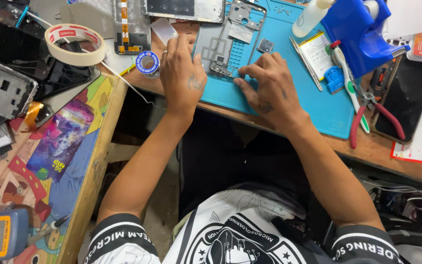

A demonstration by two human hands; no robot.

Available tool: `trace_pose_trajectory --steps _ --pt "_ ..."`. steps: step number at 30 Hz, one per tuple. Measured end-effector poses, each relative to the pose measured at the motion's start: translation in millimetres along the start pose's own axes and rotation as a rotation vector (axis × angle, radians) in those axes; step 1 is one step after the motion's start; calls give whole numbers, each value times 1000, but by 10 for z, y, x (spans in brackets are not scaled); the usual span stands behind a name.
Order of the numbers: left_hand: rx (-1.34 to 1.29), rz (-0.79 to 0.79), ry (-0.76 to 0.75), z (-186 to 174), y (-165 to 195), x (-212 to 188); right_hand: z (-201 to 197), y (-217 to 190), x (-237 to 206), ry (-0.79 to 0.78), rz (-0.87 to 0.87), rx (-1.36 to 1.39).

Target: The person applies adhesive to the edges of a disassembled smartphone frame using a small tube, then uses a metal tool to scrape and clean the interior of the frame. The work is performed on a cluttered workbench with various tools and phone parts visible.

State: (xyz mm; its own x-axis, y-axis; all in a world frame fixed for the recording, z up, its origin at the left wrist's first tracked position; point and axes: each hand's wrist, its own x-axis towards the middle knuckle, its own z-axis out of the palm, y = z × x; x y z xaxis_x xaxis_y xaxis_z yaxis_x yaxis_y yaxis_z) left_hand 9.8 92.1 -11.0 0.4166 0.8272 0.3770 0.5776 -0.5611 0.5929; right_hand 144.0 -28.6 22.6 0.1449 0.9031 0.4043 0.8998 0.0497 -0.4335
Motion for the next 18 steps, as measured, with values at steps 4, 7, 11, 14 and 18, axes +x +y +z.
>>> trace_pose_trajectory --steps 4,7,11,14,18 --pt "-28 21 47 -4 61 56 -70 -5 -19 41 -19 -53" --pt "-89 22 47 3 58 51 -152 30 -44 53 -23 -120" --pt "-151 38 72 10 49 25 -270 52 -20 -24 44 -125" --pt "-190 33 81 18 29 1 -333 38 130 -41 41 -69" --pt "-241 -46 64 19 -14 -30 -338 -21 483 24 -153 -66"
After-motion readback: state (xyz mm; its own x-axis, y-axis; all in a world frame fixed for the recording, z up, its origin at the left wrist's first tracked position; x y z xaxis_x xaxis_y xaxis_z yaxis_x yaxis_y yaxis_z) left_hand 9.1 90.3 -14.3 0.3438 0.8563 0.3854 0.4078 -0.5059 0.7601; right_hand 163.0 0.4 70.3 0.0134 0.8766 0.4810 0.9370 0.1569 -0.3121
